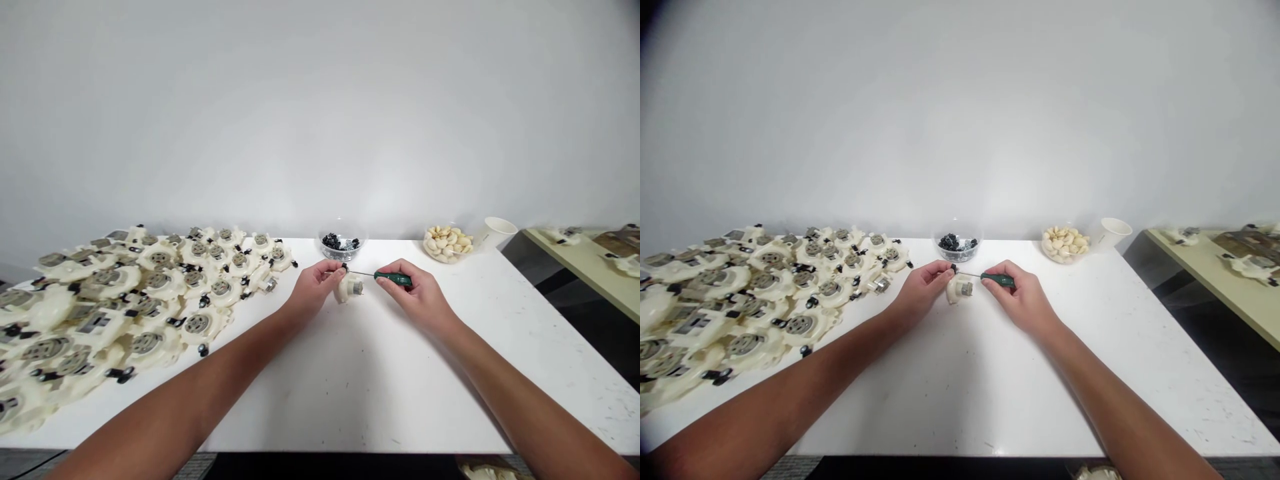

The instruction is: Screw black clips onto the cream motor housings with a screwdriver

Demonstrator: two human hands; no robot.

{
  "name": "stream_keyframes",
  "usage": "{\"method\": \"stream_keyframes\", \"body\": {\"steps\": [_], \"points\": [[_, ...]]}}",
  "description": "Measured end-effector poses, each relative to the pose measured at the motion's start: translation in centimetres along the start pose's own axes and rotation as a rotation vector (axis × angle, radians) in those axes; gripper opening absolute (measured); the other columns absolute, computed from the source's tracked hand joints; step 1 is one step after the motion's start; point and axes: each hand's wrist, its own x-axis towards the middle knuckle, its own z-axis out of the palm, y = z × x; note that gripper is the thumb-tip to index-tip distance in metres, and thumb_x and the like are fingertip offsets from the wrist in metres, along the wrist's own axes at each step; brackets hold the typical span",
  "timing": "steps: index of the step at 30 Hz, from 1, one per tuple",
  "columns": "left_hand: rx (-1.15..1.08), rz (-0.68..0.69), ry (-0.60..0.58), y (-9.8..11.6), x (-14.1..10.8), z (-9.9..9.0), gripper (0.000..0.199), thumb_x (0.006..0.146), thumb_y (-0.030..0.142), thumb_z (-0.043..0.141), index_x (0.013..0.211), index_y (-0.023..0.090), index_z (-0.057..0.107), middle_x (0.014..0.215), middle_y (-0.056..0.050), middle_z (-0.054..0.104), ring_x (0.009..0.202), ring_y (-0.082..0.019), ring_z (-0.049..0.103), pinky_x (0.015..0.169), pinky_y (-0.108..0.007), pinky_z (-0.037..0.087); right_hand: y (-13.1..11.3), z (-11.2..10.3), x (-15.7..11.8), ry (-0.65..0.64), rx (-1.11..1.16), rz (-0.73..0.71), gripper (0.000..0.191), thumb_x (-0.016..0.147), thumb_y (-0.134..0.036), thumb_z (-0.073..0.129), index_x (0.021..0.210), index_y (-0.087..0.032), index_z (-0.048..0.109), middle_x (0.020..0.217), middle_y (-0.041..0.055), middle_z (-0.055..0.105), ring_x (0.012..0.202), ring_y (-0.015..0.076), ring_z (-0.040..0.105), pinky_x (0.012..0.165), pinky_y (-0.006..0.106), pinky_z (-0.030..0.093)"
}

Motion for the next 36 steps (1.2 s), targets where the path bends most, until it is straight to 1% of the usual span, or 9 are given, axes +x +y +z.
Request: {"method": "stream_keyframes", "body": {"steps": [7, 13, 18, 21, 24, 26, 28, 32, 36], "points": [[0.172, 0.108, 0.089, 0.2, -0.5, 0.2, 0.028, 0.09, 0.046, 0.067, 0.102, 0.02, 0.069, 0.092, -0.003, 0.071, 0.084, -0.02, 0.064, 0.077, -0.029, 0.049, -0.1, 0.5, 0.1, 0.007, 0.167, 0.148, 0.035, 0.085, -0.053, 0.072, 0.094, -0.02, 0.069, 0.075, 0.0013, 0.065, 0.059, 0.0136, 0.051, 0.05, 0.026, 0.035], [0.332, 0.251, 0.11, 1.1, -0.6, 0.0, 0.02, 0.093, 0.041, 0.063, 0.099, 0.023, 0.069, 0.102, -0.004, 0.07, 0.097, -0.022, 0.063, 0.093, -0.033, 0.046, 0.8, 1.3, 0.3, -0.027, 0.459, 0.331, 0.042, 0.079, -0.058, 0.077, 0.092, -0.02, 0.066, 0.049, -0.0092, 0.039, 0.042, 0.0087, 0.028, 0.042, 0.024, 0.017], [0.406, 0.366, 0.116, 1.5, -0.7, 0.1, 0.018, 0.094, 0.038, 0.061, 0.097, 0.022, 0.069, 0.104, -0.006, 0.069, 0.099, -0.023, 0.062, 0.095, -0.034, 0.046, 0.7, 1.3, 0.3, -0.134, 0.696, 0.449, 0.041, 0.079, -0.054, 0.08, 0.08, -0.021, 0.055, 0.051, -0.0123, 0.03, 0.043, 0.0065, 0.019, 0.044, 0.024, 0.015], [0.429, 0.412, 0.112, 1.7, -0.6, 0.1, 0.016, 0.094, 0.036, 0.061, 0.095, 0.022, 0.069, 0.104, -0.006, 0.068, 0.1, -0.023, 0.061, 0.095, -0.034, 0.045, 0.7, 1.3, 0.4, -0.19, 0.716, 0.484, 0.048, 0.08, -0.056, 0.078, 0.072, -0.022, 0.045, 0.055, -0.0121, 0.026, 0.044, 0.0061, 0.015, 0.043, 0.025, 0.012], [0.414, 0.332, 0.097, 1.7, -0.3, -0.2, 0.017, 0.093, 0.038, 0.062, 0.097, 0.022, 0.068, 0.104, -0.005, 0.069, 0.098, -0.023, 0.062, 0.091, -0.033, 0.046, 0.7, 1.4, 0.4, -0.127, 0.479, 0.382, 0.04, 0.085, -0.058, 0.071, 0.08, -0.021, 0.057, 0.055, -0.0089, 0.036, 0.044, 0.0088, 0.027, 0.043, 0.024, 0.02], [0.374, 0.258, 0.091, 1.5, -0.1, -0.3, 0.021, 0.093, 0.041, 0.062, 0.099, 0.022, 0.068, 0.102, -0.005, 0.069, 0.094, -0.022, 0.063, 0.086, -0.032, 0.048, 0.6, 1.4, 0.3, -0.045, 0.209, 0.191, 0.034, 0.089, -0.054, 0.068, 0.089, -0.021, 0.066, 0.066, -0.0023, 0.057, 0.055, 0.0134, 0.048, 0.051, 0.026, 0.036], [0.328, 0.208, 0.077, 1.4, 0.0, -0.4, 0.024, 0.093, 0.044, 0.062, 0.102, 0.022, 0.068, 0.1, -0.004, 0.069, 0.089, -0.021, 0.063, 0.08, -0.03, 0.049, 0.6, 1.3, 0.2, 0.009, -0.029, -0.023, 0.026, 0.092, -0.048, 0.066, 0.092, -0.022, 0.069, 0.084, 0.0022, 0.069, 0.072, 0.0183, 0.059, 0.065, 0.03, 0.045], [0.245, 0.117, 0.004, 1.2, -0.3, -0.2, 0.032, 0.095, 0.05, 0.058, 0.109, 0.022, 0.066, 0.083, -0.001, 0.066, 0.071, -0.017, 0.06, 0.066, -0.026, 0.047, 0.6, 0.6, 0.1, -0.009, -0.27, -0.258, 0.019, 0.096, -0.042, 0.061, 0.097, -0.025, 0.069, 0.092, 0.005, 0.073, 0.078, 0.0222, 0.065, 0.071, 0.034, 0.048], [0.223, 0.107, -0.053, 1.2, -0.5, 0.1, 0.034, 0.097, 0.052, 0.054, 0.112, 0.023, 0.065, 0.085, -0.001, 0.066, 0.069, -0.016, 0.057, 0.062, -0.025, 0.045, 1.0, -0.1, 0.3, -0.033, -0.304, -0.307, 0.017, 0.098, -0.04, 0.06, 0.1, -0.026, 0.069, 0.094, 0.0053, 0.073, 0.08, 0.0222, 0.066, 0.07, 0.034, 0.048]]}}
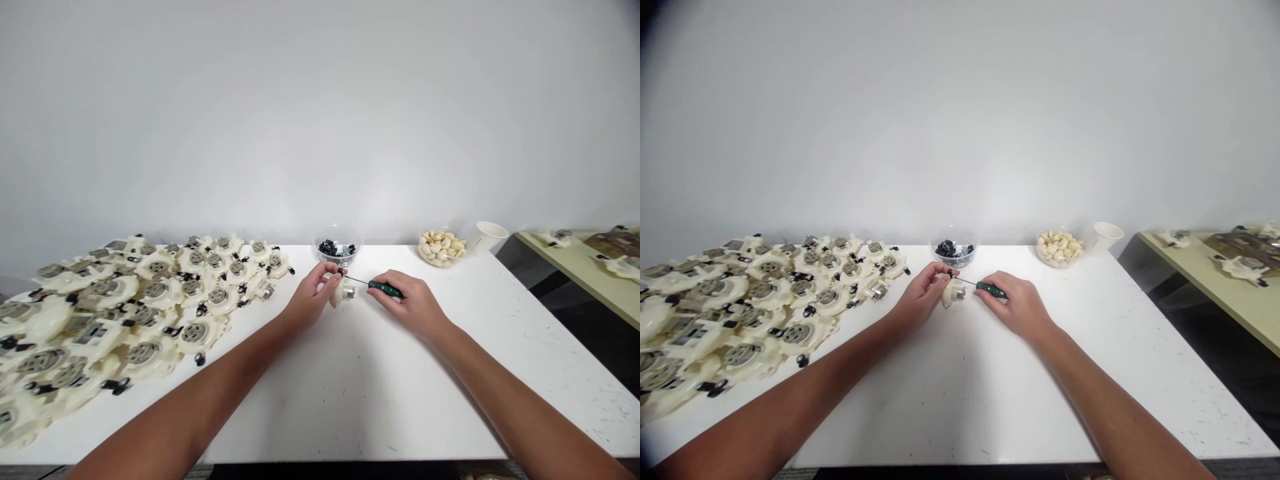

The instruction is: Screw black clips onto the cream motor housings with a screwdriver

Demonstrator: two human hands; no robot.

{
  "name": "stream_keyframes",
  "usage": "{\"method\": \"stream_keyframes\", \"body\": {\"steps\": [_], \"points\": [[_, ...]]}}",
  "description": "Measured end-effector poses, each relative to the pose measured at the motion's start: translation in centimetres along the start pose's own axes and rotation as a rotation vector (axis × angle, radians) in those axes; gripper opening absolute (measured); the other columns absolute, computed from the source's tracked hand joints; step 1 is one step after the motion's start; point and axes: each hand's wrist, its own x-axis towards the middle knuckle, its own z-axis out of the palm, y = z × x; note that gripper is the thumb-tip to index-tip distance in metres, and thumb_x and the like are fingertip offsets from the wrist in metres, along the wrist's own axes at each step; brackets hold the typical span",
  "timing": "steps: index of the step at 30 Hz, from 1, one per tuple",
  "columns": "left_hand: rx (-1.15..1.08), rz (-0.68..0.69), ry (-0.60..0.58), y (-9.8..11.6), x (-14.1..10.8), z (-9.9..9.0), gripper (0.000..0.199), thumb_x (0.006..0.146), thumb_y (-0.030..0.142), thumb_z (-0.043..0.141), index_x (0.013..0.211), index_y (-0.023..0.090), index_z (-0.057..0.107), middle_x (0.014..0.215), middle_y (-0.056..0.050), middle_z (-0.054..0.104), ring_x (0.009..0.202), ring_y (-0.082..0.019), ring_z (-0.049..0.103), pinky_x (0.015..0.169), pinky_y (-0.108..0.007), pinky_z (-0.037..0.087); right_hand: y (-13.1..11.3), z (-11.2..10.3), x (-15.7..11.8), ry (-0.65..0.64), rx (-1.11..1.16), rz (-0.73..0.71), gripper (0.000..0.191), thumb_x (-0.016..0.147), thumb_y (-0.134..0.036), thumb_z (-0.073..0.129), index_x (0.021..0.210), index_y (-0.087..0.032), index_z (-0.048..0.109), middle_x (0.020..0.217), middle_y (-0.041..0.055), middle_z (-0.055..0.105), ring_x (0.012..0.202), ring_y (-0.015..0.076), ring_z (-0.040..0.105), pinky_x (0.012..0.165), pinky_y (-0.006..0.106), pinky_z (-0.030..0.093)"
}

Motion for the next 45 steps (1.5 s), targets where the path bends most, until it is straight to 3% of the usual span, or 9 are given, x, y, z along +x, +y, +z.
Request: {"method": "stream_keyframes", "body": {"steps": [6, 10, 12, 15, 19, 23, 26, 32, 45], "points": [[0.183, 0.047, 0.002, 0.1, 0.0, 0.1, 0.04, 0.101, 0.054, 0.042, 0.113, 0.025, 0.067, 0.109, -0.007, 0.068, 0.094, -0.024, 0.063, 0.084, -0.035, 0.048, 0.2, 0.3, 0.2, -0.011, 0.036, 0.093, 0.017, 0.097, -0.04, 0.061, 0.099, -0.025, 0.068, 0.094, 0.004, 0.073, 0.081, 0.0215, 0.065, 0.071, 0.033, 0.047], [0.49, 0.147, -0.009, -0.3, -0.1, 0.1, 0.058, 0.081, 0.06, 0.07, 0.126, 0.024, 0.06, 0.128, -0.013, 0.063, 0.124, -0.037, 0.051, 0.107, -0.048, 0.035, 0.2, 0.3, 0.3, -0.029, 0.028, 0.184, 0.018, 0.097, -0.041, 0.06, 0.094, -0.024, 0.068, 0.089, 0.0019, 0.072, 0.077, 0.0198, 0.063, 0.069, 0.031, 0.045], [0.624, 0.153, 0.021, -0.7, -0.2, 0.2, 0.07, 0.072, 0.06, 0.078, 0.126, 0.021, 0.058, 0.128, -0.015, 0.061, 0.125, -0.04, 0.049, 0.108, -0.052, 0.031, 0.2, 0.2, 0.3, -0.022, 0.027, 0.221, 0.019, 0.097, -0.041, 0.06, 0.092, -0.024, 0.068, 0.087, 0.0008, 0.071, 0.074, 0.0187, 0.061, 0.067, 0.03, 0.043], [0.719, 0.167, 0.042, -0.9, -0.2, 0.2, 0.052, 0.073, 0.053, 0.079, 0.11, 0.021, 0.06, 0.115, -0.013, 0.064, 0.115, -0.038, 0.053, 0.103, -0.052, 0.035, 0.3, 0.0, 0.4, 0.01, 0.036, 0.244, 0.019, 0.097, -0.041, 0.06, 0.093, -0.024, 0.068, 0.084, 0.0002, 0.07, 0.072, 0.0179, 0.059, 0.066, 0.03, 0.042], [0.354, 0.088, -0.098, -0.1, -0.6, 0.6, 0.048, 0.079, 0.041, 0.075, 0.118, 0.023, 0.053, 0.104, -0.007, 0.065, 0.092, -0.026, 0.06, 0.085, -0.041, 0.047, 0.0, -0.2, 0.4, 0.049, 0.097, 0.214, 0.016, 0.096, -0.039, 0.061, 0.097, -0.024, 0.068, 0.086, 0.0007, 0.069, 0.074, 0.018, 0.059, 0.066, 0.029, 0.043], [-0.326, -0.121, -0.27, 1.1, -1.3, 1.3, 0.059, 0.083, 0.028, 0.071, 0.134, 0.025, 0.042, 0.128, -0.011, 0.058, 0.075, -0.015, 0.06, 0.07, -0.033, 0.053, -0.7, -0.3, 0.2, 0.09, 0.148, 0.143, 0.014, 0.096, -0.036, 0.063, 0.1, -0.024, 0.067, 0.09, 0.0016, 0.069, 0.074, 0.0178, 0.059, 0.066, 0.028, 0.045], [-0.571, -0.21, -0.283, 1.6, -1.4, 1.4, 0.062, 0.083, 0.02, 0.069, 0.138, 0.027, 0.042, 0.133, -0.012, 0.055, 0.076, -0.014, 0.059, 0.066, -0.031, 0.054, -1.1, -0.4, 0.1, 0.126, 0.16, 0.099, 0.012, 0.096, -0.034, 0.063, 0.101, -0.024, 0.067, 0.093, 0.0023, 0.07, 0.076, 0.0179, 0.061, 0.067, 0.029, 0.046], [-0.795, -0.361, -0.353, 1.3, -0.8, 0.4, 0.033, 0.09, 0.029, 0.061, 0.122, 0.024, 0.054, 0.107, -0.005, 0.058, 0.063, -0.011, 0.05, 0.045, -0.02, 0.039, -1.4, -0.8, -0.2, 0.116, 0.122, 0.051, 0.011, 0.094, -0.032, 0.068, 0.102, -0.025, 0.07, 0.091, 0.0013, 0.073, 0.074, 0.0172, 0.065, 0.065, 0.028, 0.049], [-0.877, -0.507, -0.413, 1.4, -0.5, 0.3, 0.028, 0.083, 0.024, 0.062, 0.111, 0.019, 0.059, 0.104, -0.007, 0.062, 0.056, -0.007, 0.038, 0.053, -0.023, 0.029, -1.4, -0.7, -0.4, 0.091, -0.041, -0.103, 0.017, 0.096, -0.023, 0.065, 0.112, -0.025, 0.071, 0.098, 0.0022, 0.075, 0.084, 0.0176, 0.069, 0.065, 0.026, 0.054]]}}
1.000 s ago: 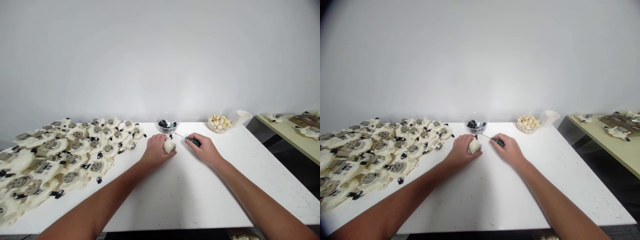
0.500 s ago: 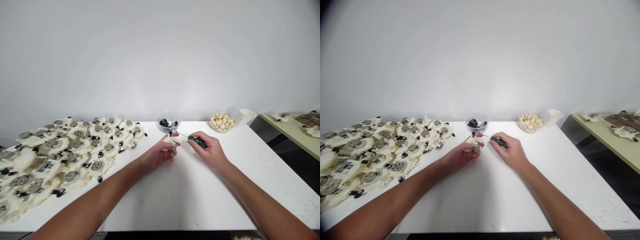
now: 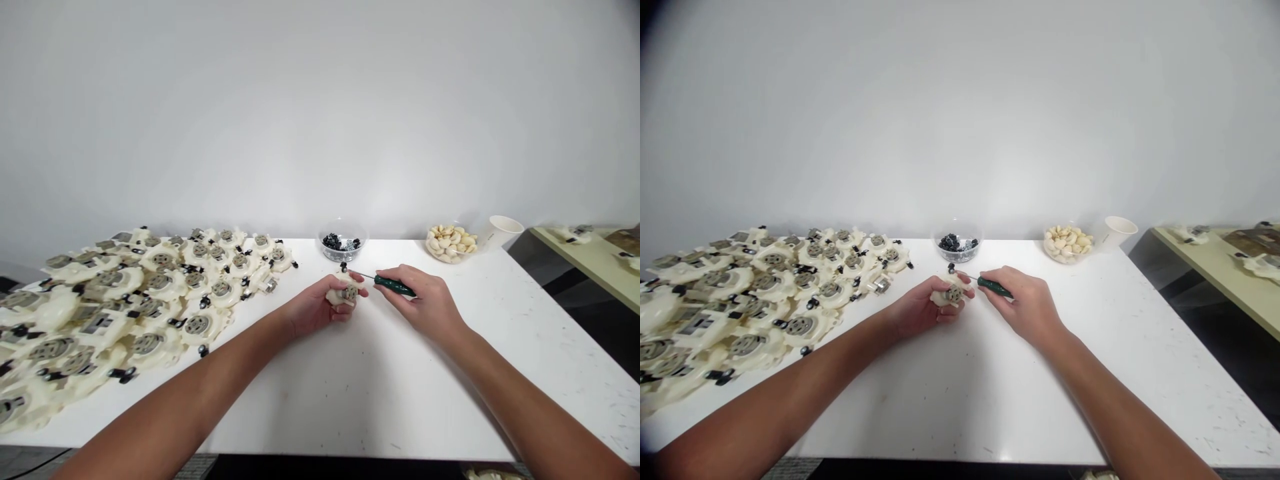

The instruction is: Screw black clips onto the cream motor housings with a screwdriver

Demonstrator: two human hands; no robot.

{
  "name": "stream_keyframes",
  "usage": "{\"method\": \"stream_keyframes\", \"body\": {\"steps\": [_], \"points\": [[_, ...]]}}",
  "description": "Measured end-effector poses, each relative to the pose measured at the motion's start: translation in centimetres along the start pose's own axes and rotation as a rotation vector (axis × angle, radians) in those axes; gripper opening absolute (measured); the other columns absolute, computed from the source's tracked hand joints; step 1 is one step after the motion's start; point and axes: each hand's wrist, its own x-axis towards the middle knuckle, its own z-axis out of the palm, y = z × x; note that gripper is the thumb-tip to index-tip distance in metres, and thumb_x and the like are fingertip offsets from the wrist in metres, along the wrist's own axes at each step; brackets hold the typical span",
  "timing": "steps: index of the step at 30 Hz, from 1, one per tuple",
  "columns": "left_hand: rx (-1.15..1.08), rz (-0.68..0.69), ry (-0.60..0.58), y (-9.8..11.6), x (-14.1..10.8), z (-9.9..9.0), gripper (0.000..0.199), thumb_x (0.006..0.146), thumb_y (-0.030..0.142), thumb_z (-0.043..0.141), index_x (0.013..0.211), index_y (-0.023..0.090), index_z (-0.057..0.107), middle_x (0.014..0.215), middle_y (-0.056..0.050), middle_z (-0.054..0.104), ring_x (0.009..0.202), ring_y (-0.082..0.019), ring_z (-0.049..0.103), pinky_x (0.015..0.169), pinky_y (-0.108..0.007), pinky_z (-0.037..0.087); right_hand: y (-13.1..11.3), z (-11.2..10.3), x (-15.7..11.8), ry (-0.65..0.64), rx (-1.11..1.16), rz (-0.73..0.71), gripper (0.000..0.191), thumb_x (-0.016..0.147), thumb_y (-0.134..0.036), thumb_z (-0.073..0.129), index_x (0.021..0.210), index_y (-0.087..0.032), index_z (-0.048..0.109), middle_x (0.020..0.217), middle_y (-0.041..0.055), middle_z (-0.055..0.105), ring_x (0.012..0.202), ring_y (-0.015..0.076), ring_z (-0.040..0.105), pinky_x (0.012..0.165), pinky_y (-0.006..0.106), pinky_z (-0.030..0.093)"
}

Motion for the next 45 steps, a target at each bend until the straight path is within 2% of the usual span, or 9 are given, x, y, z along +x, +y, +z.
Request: {"method": "stream_keyframes", "body": {"steps": [8, 21, 24, 28, 35, 41, 43, 45], "points": [[0.124, -0.001, 0.029, -0.1, 0.0, 0.3, 0.023, 0.084, 0.027, 0.063, 0.105, 0.02, 0.06, 0.118, -0.009, 0.064, 0.058, -0.007, 0.042, 0.053, -0.023, 0.029, -0.2, -0.6, 0.1, -0.023, -0.108, -0.077, 0.016, 0.1, -0.025, 0.061, 0.112, -0.022, 0.071, 0.087, 0.0036, 0.072, 0.071, 0.0157, 0.064, 0.056, 0.025, 0.046], [0.02, -0.109, 0.054, 0.4, 0.0, 0.2, 0.023, 0.081, 0.025, 0.064, 0.103, 0.019, 0.06, 0.11, -0.007, 0.063, 0.055, -0.006, 0.036, 0.049, -0.02, 0.027, 0.3, -1.1, 0.1, -0.058, -0.215, -0.139, 0.017, 0.102, -0.025, 0.057, 0.111, -0.023, 0.071, 0.076, 0.0012, 0.063, 0.065, 0.0149, 0.057, 0.059, 0.027, 0.039], [0.026, -0.142, 0.045, 0.7, -0.2, 0.5, 0.023, 0.08, 0.026, 0.064, 0.101, 0.019, 0.059, 0.104, -0.007, 0.062, 0.054, -0.006, 0.036, 0.048, -0.02, 0.027, 0.1, -1.5, 0.2, -0.073, -0.309, -0.165, 0.021, 0.103, -0.028, 0.054, 0.112, -0.024, 0.072, 0.072, 0.0015, 0.06, 0.064, 0.0159, 0.055, 0.059, 0.028, 0.037], [0.125, -0.216, 0.064, 1.3, -0.5, 0.6, 0.02, 0.08, 0.027, 0.065, 0.097, 0.021, 0.058, 0.084, 0.0, 0.053, 0.051, -0.007, 0.033, 0.046, -0.02, 0.023, -0.2, -1.9, 0.4, -0.096, -0.377, -0.204, 0.023, 0.104, -0.031, 0.052, 0.109, -0.025, 0.074, 0.069, 0.002, 0.06, 0.062, 0.0165, 0.054, 0.059, 0.029, 0.035], [0.322, -0.24, 0.082, 1.7, -1.0, 0.3, 0.019, 0.079, 0.032, 0.064, 0.09, 0.02, 0.054, 0.076, 0.002, 0.049, 0.048, -0.007, 0.029, 0.045, -0.021, 0.019, -0.9, -1.2, 0.1, -0.159, -0.333, -0.208, 0.017, 0.104, -0.032, 0.054, 0.102, -0.023, 0.069, 0.078, 0.0026, 0.071, 0.065, 0.0172, 0.062, 0.062, 0.03, 0.038], [0.482, -0.196, 0.142, 1.9, -0.9, -0.3, 0.019, 0.078, 0.034, 0.061, 0.089, 0.021, 0.053, 0.07, 0.004, 0.045, 0.045, -0.007, 0.029, 0.045, -0.022, 0.015, -0.8, -0.7, -0.3, -0.168, -0.255, -0.139, 0.017, 0.103, -0.036, 0.056, 0.099, -0.023, 0.065, 0.071, -0.0008, 0.071, 0.055, 0.0141, 0.058, 0.053, 0.028, 0.034], [0.579, -0.16, 0.188, 1.8, -0.9, 0.0, 0.019, 0.079, 0.034, 0.06, 0.091, 0.021, 0.055, 0.067, 0.005, 0.044, 0.045, -0.008, 0.03, 0.044, -0.022, 0.015, -1.0, -0.2, -0.5, -0.164, -0.153, -0.043, 0.018, 0.101, -0.039, 0.058, 0.097, -0.023, 0.065, 0.069, -0.0012, 0.07, 0.052, 0.0134, 0.056, 0.051, 0.027, 0.035], [0.692, -0.092, 0.202, 1.1, -0.9, 0.9, 0.017, 0.08, 0.033, 0.059, 0.091, 0.021, 0.056, 0.067, 0.004, 0.047, 0.048, -0.01, 0.034, 0.045, -0.022, 0.021, -1.4, 0.7, -0.6, -0.148, -0.003, 0.097, 0.02, 0.098, -0.042, 0.062, 0.092, -0.023, 0.065, 0.068, -0.0012, 0.068, 0.052, 0.0139, 0.055, 0.051, 0.026, 0.038]]}}
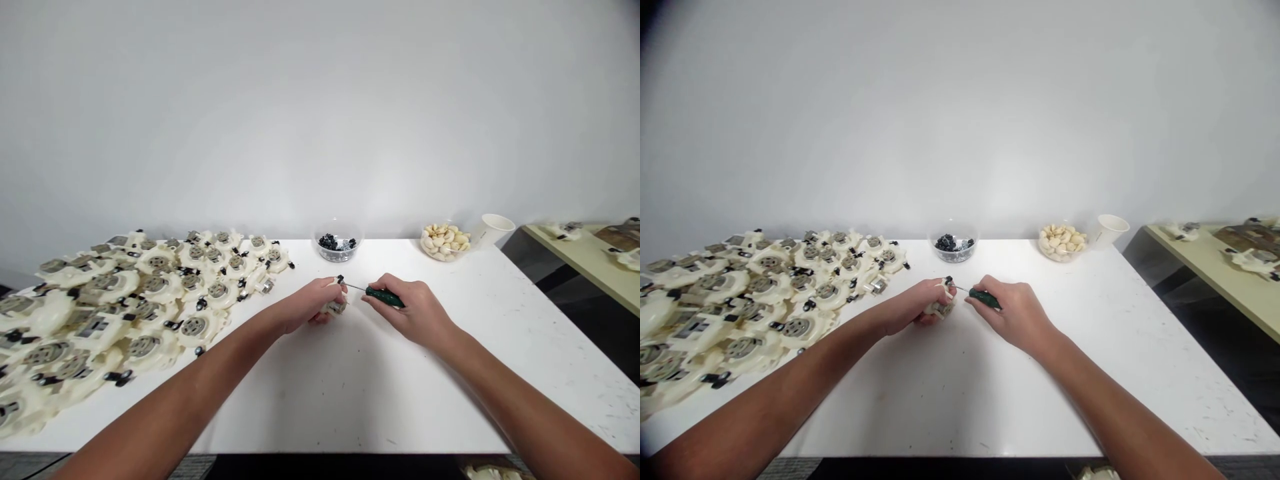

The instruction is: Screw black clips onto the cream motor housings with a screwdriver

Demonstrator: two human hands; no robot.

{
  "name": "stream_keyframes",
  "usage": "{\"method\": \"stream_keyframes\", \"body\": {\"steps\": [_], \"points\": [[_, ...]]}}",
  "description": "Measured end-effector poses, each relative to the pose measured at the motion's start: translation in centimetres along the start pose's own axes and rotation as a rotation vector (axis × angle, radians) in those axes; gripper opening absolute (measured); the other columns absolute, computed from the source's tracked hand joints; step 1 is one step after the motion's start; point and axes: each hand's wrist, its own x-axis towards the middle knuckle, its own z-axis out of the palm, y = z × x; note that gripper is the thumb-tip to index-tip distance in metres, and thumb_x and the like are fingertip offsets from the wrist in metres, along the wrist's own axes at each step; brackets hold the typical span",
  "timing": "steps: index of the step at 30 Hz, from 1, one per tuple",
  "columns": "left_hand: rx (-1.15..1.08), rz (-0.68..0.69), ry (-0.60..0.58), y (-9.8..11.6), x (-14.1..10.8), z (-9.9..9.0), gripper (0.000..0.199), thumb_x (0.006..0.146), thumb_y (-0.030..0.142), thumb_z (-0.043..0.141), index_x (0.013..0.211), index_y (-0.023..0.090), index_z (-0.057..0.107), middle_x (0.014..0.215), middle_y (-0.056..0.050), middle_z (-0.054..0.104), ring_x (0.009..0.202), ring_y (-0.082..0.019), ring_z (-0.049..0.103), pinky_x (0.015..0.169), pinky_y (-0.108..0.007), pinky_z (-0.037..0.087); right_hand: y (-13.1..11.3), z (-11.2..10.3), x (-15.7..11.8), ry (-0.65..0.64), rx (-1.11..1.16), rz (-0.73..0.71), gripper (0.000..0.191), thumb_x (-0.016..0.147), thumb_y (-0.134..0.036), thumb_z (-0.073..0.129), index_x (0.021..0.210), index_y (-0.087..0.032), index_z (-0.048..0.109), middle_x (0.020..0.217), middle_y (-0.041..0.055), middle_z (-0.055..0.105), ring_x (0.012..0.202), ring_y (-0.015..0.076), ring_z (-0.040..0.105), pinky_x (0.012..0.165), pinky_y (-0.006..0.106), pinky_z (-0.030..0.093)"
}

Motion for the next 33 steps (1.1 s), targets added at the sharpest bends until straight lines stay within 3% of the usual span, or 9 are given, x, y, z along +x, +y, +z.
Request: {"method": "stream_keyframes", "body": {"steps": [4, 6, 8, 10, 12, 14, 17, 29, 33], "points": [[0.236, 0.279, -0.089, -0.1, -1.0, 3.1, 0.011, 0.079, 0.025, 0.066, 0.088, 0.02, 0.062, 0.078, -0.001, 0.059, 0.079, -0.021, 0.055, 0.067, -0.029, 0.043, -1.0, 1.5, 0.2, -0.018, 0.367, 0.222, 0.024, 0.094, -0.046, 0.066, 0.087, -0.023, 0.068, 0.071, -0.0001, 0.069, 0.059, 0.0168, 0.062, 0.052, 0.027, 0.046], [0.237, 0.212, -0.203, -0.1, -1.3, 3.7, 0.014, 0.079, 0.024, 0.067, 0.092, 0.02, 0.063, 0.084, -0.001, 0.062, 0.08, -0.02, 0.056, 0.07, -0.029, 0.043, -0.7, 1.3, 0.6, 0.06, 0.469, 0.29, 0.027, 0.09, -0.049, 0.07, 0.087, -0.023, 0.07, 0.07, -0.0002, 0.067, 0.056, 0.016, 0.059, 0.048, 0.027, 0.044], [0.144, 0.156, -0.224, -0.3, -1.3, 3.2, 0.019, 0.082, 0.026, 0.066, 0.1, 0.021, 0.061, 0.081, 0.001, 0.061, 0.073, -0.017, 0.055, 0.067, -0.026, 0.042, 0.4, 0.5, 1.0, 0.256, 0.507, 0.324, 0.029, 0.088, -0.051, 0.072, 0.086, -0.022, 0.069, 0.065, -0.0017, 0.059, 0.053, 0.014, 0.052, 0.046, 0.026, 0.039], [0.08, 0.178, -0.1, -0.4, -0.9, 2.1, 0.031, 0.081, 0.025, 0.068, 0.111, 0.022, 0.059, 0.086, 0.0, 0.062, 0.072, -0.016, 0.055, 0.065, -0.025, 0.041, 1.9, -0.5, 1.5, 0.55, 0.581, 0.358, 0.033, 0.093, -0.054, 0.064, 0.082, -0.023, 0.063, 0.055, -0.0065, 0.04, 0.046, 0.0113, 0.037, 0.042, 0.025, 0.03], [0.065, 0.263, 0.113, -0.6, -0.3, 1.0, 0.051, 0.081, 0.027, 0.072, 0.129, 0.024, 0.053, 0.104, -0.003, 0.063, 0.079, -0.016, 0.058, 0.07, -0.026, 0.044, 3.2, -1.2, 1.9, 0.654, 0.699, 0.404, 0.035, 0.096, -0.056, 0.06, 0.082, -0.024, 0.058, 0.056, -0.0081, 0.032, 0.044, 0.0104, 0.029, 0.04, 0.025, 0.023], [0.069, 0.309, 0.14, -0.8, 0.2, 0.4, 0.066, 0.08, 0.026, 0.075, 0.139, 0.026, 0.045, 0.117, -0.006, 0.06, 0.082, -0.017, 0.06, 0.074, -0.028, 0.047, 4.0, -1.5, 2.1, 0.629, 0.812, 0.448, 0.036, 0.096, -0.057, 0.059, 0.084, -0.023, 0.057, 0.06, -0.0074, 0.033, 0.045, 0.01, 0.029, 0.04, 0.025, 0.023], [0.084, 0.356, 0.102, -1.3, 0.6, 0.4, 0.059, 0.082, 0.026, 0.074, 0.135, 0.024, 0.047, 0.12, -0.008, 0.059, 0.083, -0.016, 0.061, 0.074, -0.028, 0.046, 4.3, -1.1, 2.1, 0.543, 0.876, 0.491, 0.037, 0.094, -0.058, 0.061, 0.088, -0.022, 0.059, 0.063, -0.0061, 0.038, 0.046, 0.0093, 0.033, 0.04, 0.025, 0.024], [0.089, 0.424, 0.089, -2.0, 0.0, 2.0, 0.054, 0.082, 0.027, 0.075, 0.13, 0.025, 0.051, 0.118, -0.007, 0.059, 0.071, -0.012, 0.056, 0.062, -0.024, 0.043, 5.1, 0.3, 1.9, 0.423, 0.648, 0.427, 0.036, 0.095, -0.058, 0.057, 0.09, -0.023, 0.059, 0.068, -0.0051, 0.045, 0.051, 0.0115, 0.039, 0.043, 0.023, 0.031], [0.253, 0.436, 0.157, -1.3, -0.8, 2.1, 0.05, 0.084, 0.025, 0.07, 0.131, 0.026, 0.051, 0.117, -0.006, 0.061, 0.076, -0.016, 0.059, 0.069, -0.027, 0.047, 5.7, 0.6, 1.8, 0.418, 0.573, 0.41, 0.033, 0.096, -0.055, 0.057, 0.093, -0.022, 0.062, 0.065, -0.0055, 0.043, 0.052, 0.0116, 0.039, 0.045, 0.023, 0.032]]}}
